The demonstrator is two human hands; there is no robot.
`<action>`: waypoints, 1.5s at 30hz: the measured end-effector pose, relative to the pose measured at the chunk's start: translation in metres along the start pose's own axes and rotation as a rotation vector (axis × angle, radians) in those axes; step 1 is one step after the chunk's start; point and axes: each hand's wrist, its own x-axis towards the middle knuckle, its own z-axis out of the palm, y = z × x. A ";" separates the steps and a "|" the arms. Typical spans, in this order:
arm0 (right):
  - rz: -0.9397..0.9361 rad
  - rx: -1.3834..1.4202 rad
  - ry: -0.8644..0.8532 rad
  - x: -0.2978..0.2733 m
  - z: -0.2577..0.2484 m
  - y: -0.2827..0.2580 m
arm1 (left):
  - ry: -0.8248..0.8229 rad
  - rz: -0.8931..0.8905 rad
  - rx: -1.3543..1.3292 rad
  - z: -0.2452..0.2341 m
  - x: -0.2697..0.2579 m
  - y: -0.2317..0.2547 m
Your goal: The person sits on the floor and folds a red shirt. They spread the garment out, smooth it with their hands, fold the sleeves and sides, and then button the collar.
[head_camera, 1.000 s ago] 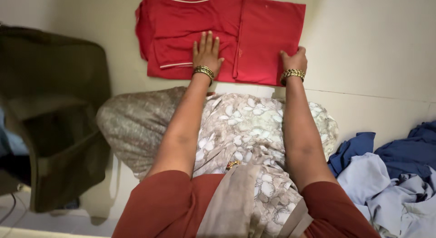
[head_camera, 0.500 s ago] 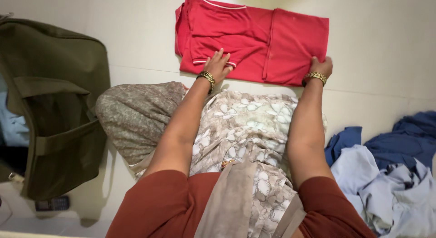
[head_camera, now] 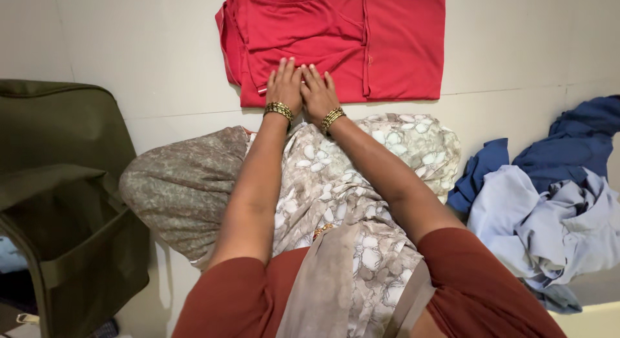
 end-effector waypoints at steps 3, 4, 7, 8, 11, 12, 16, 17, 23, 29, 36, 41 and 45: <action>0.132 0.061 -0.324 0.000 -0.031 -0.002 | -0.187 -0.172 0.056 -0.026 -0.015 -0.002; 0.173 -0.004 -0.275 0.001 -0.035 0.002 | -0.219 -0.240 0.102 -0.038 -0.017 -0.005; 0.303 -0.084 -0.225 -0.002 -0.040 0.028 | -0.229 -0.384 0.082 -0.061 -0.026 -0.008; 0.360 -0.038 -0.272 -0.003 -0.039 0.038 | -0.218 -0.422 0.048 -0.062 -0.029 -0.010; 0.348 0.014 -0.195 -0.013 -0.023 0.054 | -0.135 -0.415 -0.084 -0.052 -0.021 -0.023; 0.315 0.017 -0.135 -0.019 -0.014 0.057 | -0.095 -0.413 -0.145 -0.047 -0.017 -0.029; 0.285 -0.081 0.096 -0.040 0.013 0.071 | 0.113 -0.419 -0.428 -0.047 -0.007 -0.080; 0.291 -0.100 0.161 -0.041 0.010 0.077 | 0.186 -0.422 -0.502 -0.056 -0.010 -0.091; 0.260 0.054 0.096 -0.051 -0.020 0.043 | -0.192 -0.895 -0.373 -0.111 -0.043 -0.093; 0.218 0.056 0.138 -0.060 -0.029 0.032 | -0.226 -0.875 -0.475 -0.083 -0.043 -0.084; 0.235 0.008 0.088 -0.061 -0.022 0.033 | -0.058 -0.727 -0.533 -0.041 -0.034 -0.093; 0.215 -0.003 0.115 -0.064 -0.012 0.037 | -0.259 -0.754 -0.431 -0.044 -0.028 -0.098; 0.204 -0.016 0.082 -0.065 -0.015 0.038 | -0.084 -0.498 -0.391 -0.060 -0.032 -0.082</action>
